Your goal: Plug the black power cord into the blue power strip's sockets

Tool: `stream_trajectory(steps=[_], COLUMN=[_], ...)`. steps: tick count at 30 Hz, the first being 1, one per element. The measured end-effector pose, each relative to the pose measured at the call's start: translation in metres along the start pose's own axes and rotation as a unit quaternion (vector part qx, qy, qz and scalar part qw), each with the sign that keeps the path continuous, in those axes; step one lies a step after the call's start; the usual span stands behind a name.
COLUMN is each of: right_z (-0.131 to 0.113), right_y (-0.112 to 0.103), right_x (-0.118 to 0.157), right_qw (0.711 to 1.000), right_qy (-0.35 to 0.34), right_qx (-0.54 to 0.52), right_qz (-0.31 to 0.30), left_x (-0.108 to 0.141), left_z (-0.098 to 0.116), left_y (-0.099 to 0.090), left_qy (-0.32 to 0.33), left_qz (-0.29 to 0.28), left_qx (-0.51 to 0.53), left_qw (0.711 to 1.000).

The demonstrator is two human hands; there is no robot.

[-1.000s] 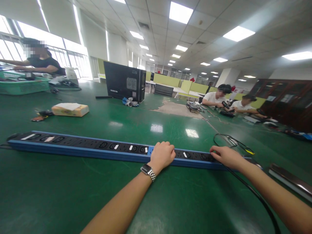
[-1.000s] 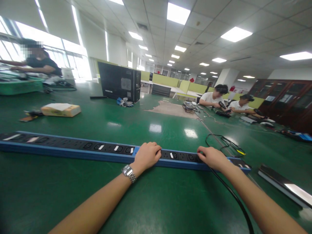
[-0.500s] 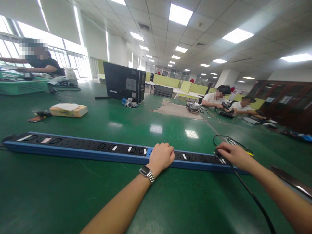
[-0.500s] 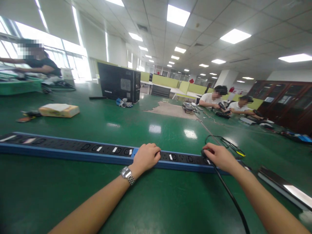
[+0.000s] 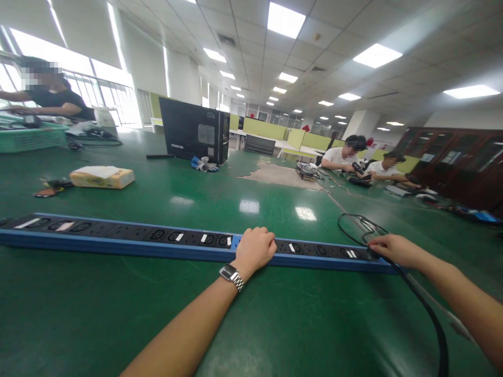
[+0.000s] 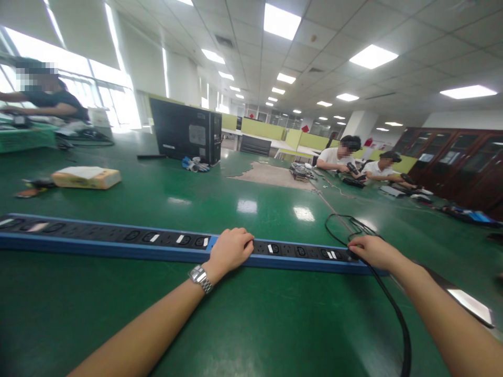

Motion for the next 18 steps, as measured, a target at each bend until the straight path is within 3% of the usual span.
stream_trajectory(steps=[8,18], right_z=[0.030,0.032], right_y=[0.013,0.021], right_x=[-0.012,-0.010], right_qw=[0.999,0.995], right_qy=[-0.011,-0.010], right_qx=[0.036,0.095], right_qz=[0.007,0.007], left_x=[-0.002,-0.001], left_z=[-0.001,-0.001], left_y=[0.003,0.004], left_qy=[0.006,0.006], left_qz=[0.007,0.008], left_qx=[-0.005,-0.001], left_qw=[1.000,1.000])
Point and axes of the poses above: each hand's wrist, its own x-axis away from the middle knuckle, its own y-axis out of the palm, z = x × y, the point moved 1 cm from there along -x, towards the middle knuckle, and after that the axes turned 14 degrees about -y, right-handed, at the moved point
